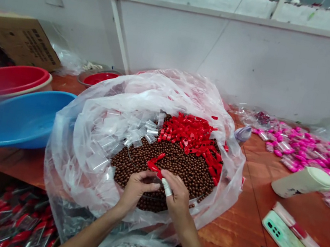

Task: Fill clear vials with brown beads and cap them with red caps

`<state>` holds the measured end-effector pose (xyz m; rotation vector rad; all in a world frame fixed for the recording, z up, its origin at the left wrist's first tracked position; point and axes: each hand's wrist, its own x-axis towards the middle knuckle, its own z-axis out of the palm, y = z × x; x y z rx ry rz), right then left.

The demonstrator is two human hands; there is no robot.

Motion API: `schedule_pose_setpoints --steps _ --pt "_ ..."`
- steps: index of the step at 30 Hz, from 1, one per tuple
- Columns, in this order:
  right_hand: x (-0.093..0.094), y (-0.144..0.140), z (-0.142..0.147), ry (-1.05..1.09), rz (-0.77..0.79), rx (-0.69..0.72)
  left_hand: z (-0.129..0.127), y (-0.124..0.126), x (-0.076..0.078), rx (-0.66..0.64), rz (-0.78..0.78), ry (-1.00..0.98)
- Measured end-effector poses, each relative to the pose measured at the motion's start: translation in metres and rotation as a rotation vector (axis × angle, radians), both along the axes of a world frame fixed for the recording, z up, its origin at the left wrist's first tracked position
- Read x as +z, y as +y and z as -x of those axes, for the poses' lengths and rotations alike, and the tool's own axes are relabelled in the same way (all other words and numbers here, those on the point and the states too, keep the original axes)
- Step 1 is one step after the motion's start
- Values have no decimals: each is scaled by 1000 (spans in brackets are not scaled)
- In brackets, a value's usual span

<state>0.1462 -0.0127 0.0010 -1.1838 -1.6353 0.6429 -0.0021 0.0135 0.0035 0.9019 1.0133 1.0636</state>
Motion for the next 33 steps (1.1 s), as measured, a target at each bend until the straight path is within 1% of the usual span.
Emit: schedule_pose_setpoints --steps 4,8,11,14,16,18,20,24,26,27,30,33 --pt "-5 -1 -7 -87 -54 22 -1 -3 -1 -5 104 -73" --pt "-13 -1 -3 -195 -56 84 -1 -4 2 19 109 -118" --pt "-21 0 2 -213 -85 45 -2 -5 2 -4 126 -134" --pt "-24 0 5 -203 -65 4 -4 -4 2 -32 218 -248" --pt "-23 -1 6 -210 -47 14 -4 -3 4 -101 324 -360" --pt "-20 -3 7 -226 -55 29 -3 0 7 -204 430 -442" --pt "-17 -4 8 -248 -79 41 -1 3 12 -286 499 -480" --pt "-13 -7 11 -301 -120 99 2 6 17 -360 571 -486" --pt "-12 -9 12 -324 -126 121 3 6 17 -373 593 -479" --pt "-12 -10 13 -328 -123 110 4 6 17 -376 595 -478" --pt "-13 -11 15 -309 -113 17 4 7 17 -377 571 -472" --pt "-15 -11 17 -321 -107 -9 3 6 16 -350 531 -431"
